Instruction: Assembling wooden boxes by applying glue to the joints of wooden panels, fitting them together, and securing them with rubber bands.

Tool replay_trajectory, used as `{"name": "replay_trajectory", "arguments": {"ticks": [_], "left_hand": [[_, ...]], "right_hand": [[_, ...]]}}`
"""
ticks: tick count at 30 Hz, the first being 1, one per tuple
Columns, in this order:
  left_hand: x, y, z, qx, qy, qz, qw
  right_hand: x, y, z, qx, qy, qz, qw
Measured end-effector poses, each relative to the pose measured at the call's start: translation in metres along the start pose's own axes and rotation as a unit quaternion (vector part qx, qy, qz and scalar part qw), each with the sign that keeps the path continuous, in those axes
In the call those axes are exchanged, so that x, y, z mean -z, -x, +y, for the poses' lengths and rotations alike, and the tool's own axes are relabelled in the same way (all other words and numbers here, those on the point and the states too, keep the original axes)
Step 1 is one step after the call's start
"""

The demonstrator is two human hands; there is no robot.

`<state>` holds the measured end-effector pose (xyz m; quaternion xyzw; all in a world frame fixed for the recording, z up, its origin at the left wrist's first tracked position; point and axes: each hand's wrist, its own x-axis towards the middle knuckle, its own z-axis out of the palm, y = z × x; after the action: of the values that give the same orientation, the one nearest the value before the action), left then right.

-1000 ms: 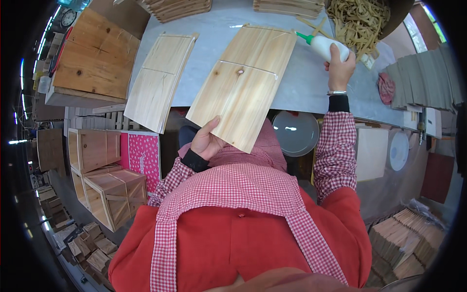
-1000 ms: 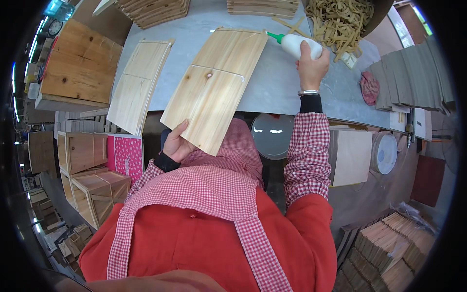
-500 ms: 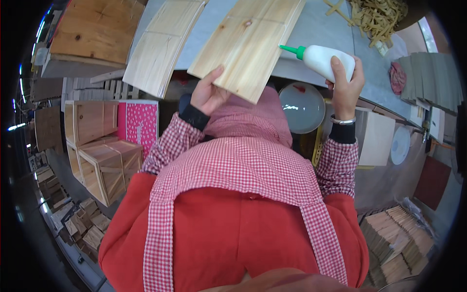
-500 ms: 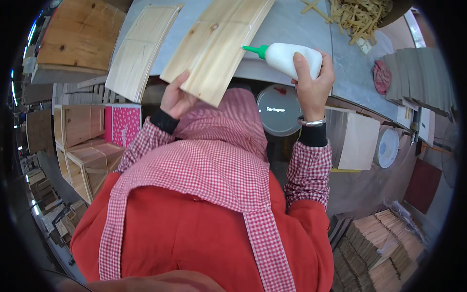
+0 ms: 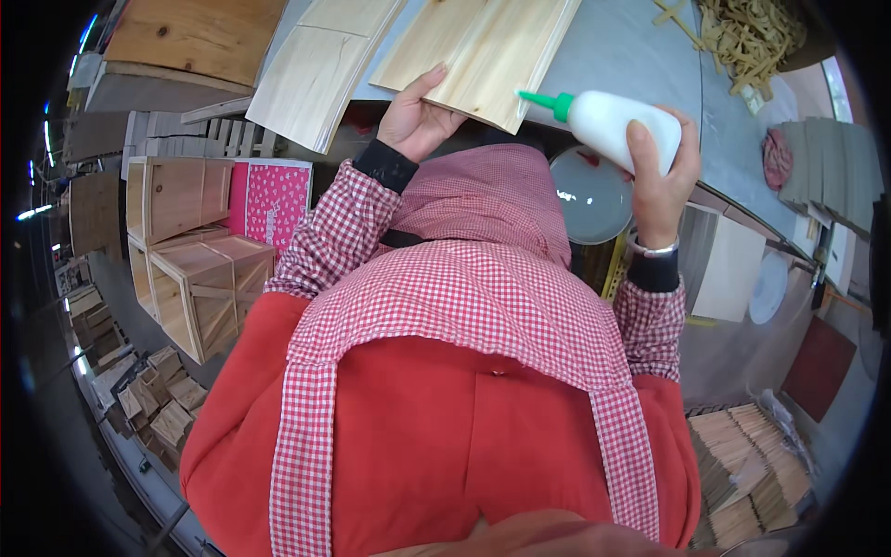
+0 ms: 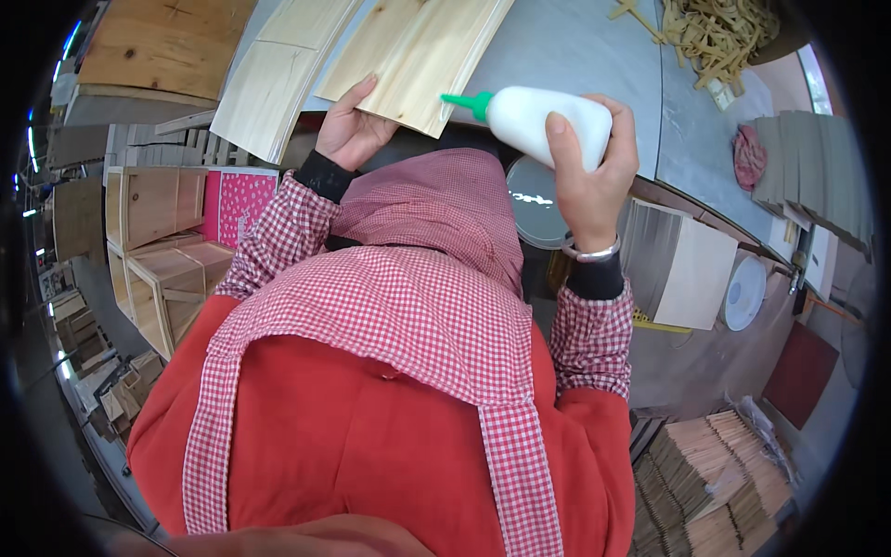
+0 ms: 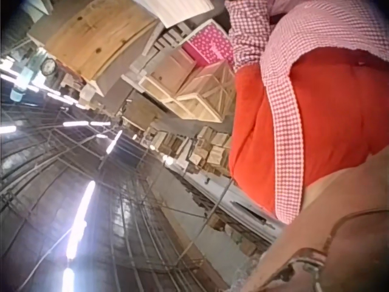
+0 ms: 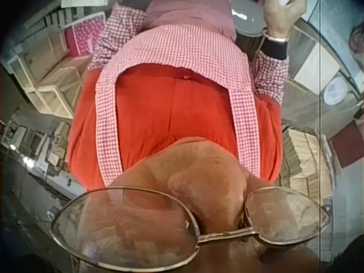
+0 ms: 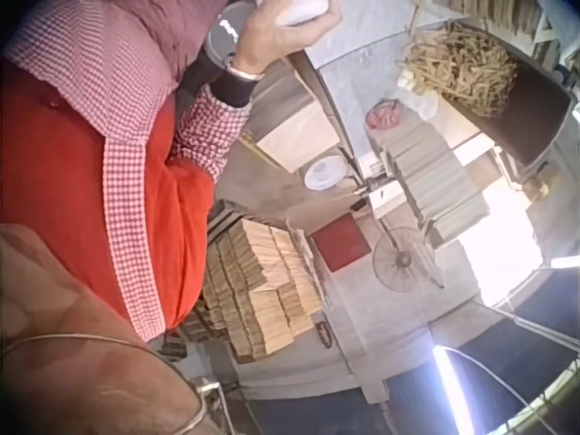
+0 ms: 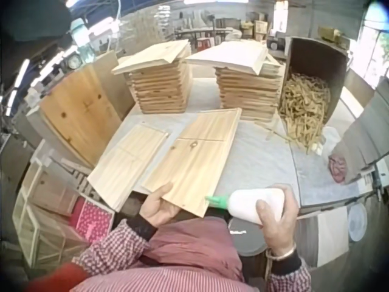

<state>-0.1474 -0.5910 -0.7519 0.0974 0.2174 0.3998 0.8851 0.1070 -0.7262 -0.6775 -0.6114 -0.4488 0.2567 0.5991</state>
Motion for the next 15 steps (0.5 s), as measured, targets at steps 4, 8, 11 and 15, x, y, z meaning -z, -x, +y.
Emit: {"name": "replay_trajectory", "arguments": {"ticks": [4,8,11,15], "left_hand": [[-0.003,-0.004,0.001,-0.012,-0.004,0.011,1.0],[-0.002,-0.007,0.0,-0.02,0.003,-0.007,1.0],[0.0,-0.013,0.001,-0.011,0.021,0.004,1.0],[0.002,0.003,0.001,-0.027,-0.035,0.052,0.998]], "right_hand": [[0.003,0.006,0.002,0.037,0.033,-0.036,0.998],[-0.001,0.012,0.005,0.008,0.001,-0.024,1.0],[0.015,0.001,0.026,0.04,0.058,-0.009,0.997],[0.04,-0.019,0.041,0.031,-0.014,0.132,0.991]]}}
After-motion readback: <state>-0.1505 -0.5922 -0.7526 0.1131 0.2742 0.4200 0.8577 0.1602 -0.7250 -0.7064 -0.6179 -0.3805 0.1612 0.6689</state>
